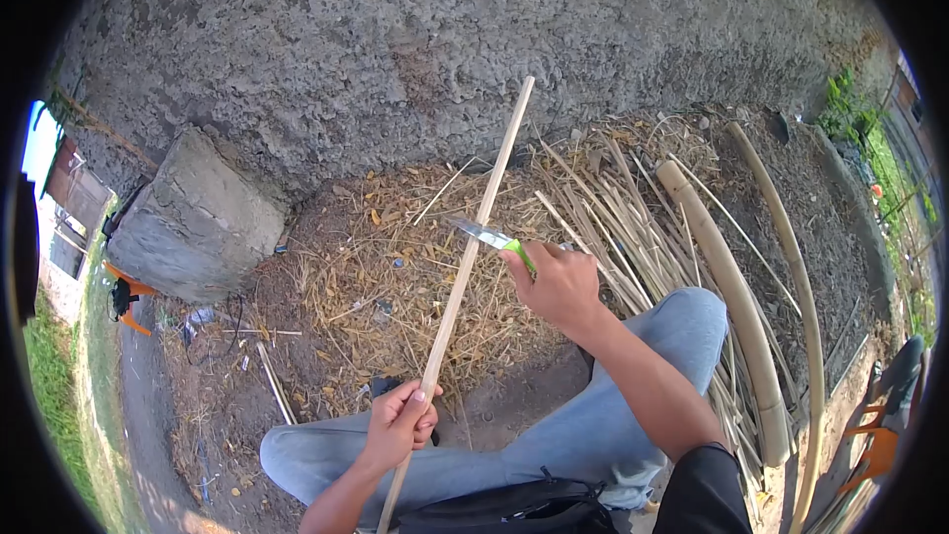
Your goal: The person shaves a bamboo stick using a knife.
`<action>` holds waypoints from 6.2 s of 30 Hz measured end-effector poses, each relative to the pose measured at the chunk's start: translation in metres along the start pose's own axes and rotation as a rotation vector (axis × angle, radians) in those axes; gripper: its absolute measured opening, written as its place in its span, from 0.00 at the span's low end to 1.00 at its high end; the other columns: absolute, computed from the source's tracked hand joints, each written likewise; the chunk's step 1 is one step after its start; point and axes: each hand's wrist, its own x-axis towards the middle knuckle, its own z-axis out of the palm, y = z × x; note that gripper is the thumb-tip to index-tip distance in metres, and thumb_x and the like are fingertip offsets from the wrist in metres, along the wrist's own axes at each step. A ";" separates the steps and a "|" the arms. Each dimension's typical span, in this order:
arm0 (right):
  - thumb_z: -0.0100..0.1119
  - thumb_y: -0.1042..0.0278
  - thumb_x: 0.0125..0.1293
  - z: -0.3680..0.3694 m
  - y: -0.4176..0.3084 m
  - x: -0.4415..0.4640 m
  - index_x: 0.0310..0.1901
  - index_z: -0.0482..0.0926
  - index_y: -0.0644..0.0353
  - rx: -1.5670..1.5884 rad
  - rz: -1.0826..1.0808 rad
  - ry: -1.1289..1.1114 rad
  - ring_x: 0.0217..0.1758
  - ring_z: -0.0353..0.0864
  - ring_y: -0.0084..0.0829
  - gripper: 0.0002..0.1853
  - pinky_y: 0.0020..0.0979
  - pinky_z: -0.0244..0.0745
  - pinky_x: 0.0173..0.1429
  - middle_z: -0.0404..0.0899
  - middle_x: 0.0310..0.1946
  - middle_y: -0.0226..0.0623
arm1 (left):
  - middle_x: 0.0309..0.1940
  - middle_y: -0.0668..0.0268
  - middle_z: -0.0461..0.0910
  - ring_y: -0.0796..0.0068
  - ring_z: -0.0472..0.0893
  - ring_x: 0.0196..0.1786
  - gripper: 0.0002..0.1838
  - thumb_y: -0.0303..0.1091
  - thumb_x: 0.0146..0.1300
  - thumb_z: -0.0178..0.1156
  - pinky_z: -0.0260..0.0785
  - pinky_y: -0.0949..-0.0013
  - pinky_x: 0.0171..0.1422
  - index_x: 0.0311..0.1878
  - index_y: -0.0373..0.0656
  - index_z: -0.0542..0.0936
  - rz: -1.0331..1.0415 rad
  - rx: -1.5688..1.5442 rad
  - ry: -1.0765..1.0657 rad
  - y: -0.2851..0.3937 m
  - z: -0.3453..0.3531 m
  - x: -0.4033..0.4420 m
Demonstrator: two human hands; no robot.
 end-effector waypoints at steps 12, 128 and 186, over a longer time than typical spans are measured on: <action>0.60 0.52 0.73 -0.001 -0.014 -0.012 0.29 0.81 0.56 0.039 0.024 -0.075 0.08 0.73 0.33 0.18 0.37 0.65 0.12 0.77 0.13 0.34 | 0.23 0.72 0.65 0.89 0.57 0.19 0.13 0.35 0.82 0.46 0.48 0.79 0.21 0.57 0.36 0.74 -0.079 -0.007 0.119 -0.031 -0.001 -0.076; 0.69 0.54 0.65 0.006 -0.077 -0.034 0.32 0.84 0.55 0.307 0.092 -0.191 0.14 0.79 0.37 0.13 0.38 0.70 0.16 0.80 0.18 0.35 | 0.23 0.73 0.73 0.89 0.68 0.27 0.10 0.30 0.76 0.57 0.62 0.78 0.29 0.46 0.31 0.80 0.360 0.536 0.513 -0.024 0.020 -0.009; 0.66 0.54 0.68 -0.003 -0.048 -0.028 0.31 0.84 0.57 0.223 0.148 -0.080 0.10 0.73 0.36 0.15 0.38 0.66 0.16 0.75 0.11 0.35 | 0.24 0.65 0.78 0.79 0.75 0.29 0.15 0.36 0.72 0.62 0.71 0.69 0.35 0.54 0.34 0.84 0.275 0.817 0.689 -0.089 -0.031 -0.160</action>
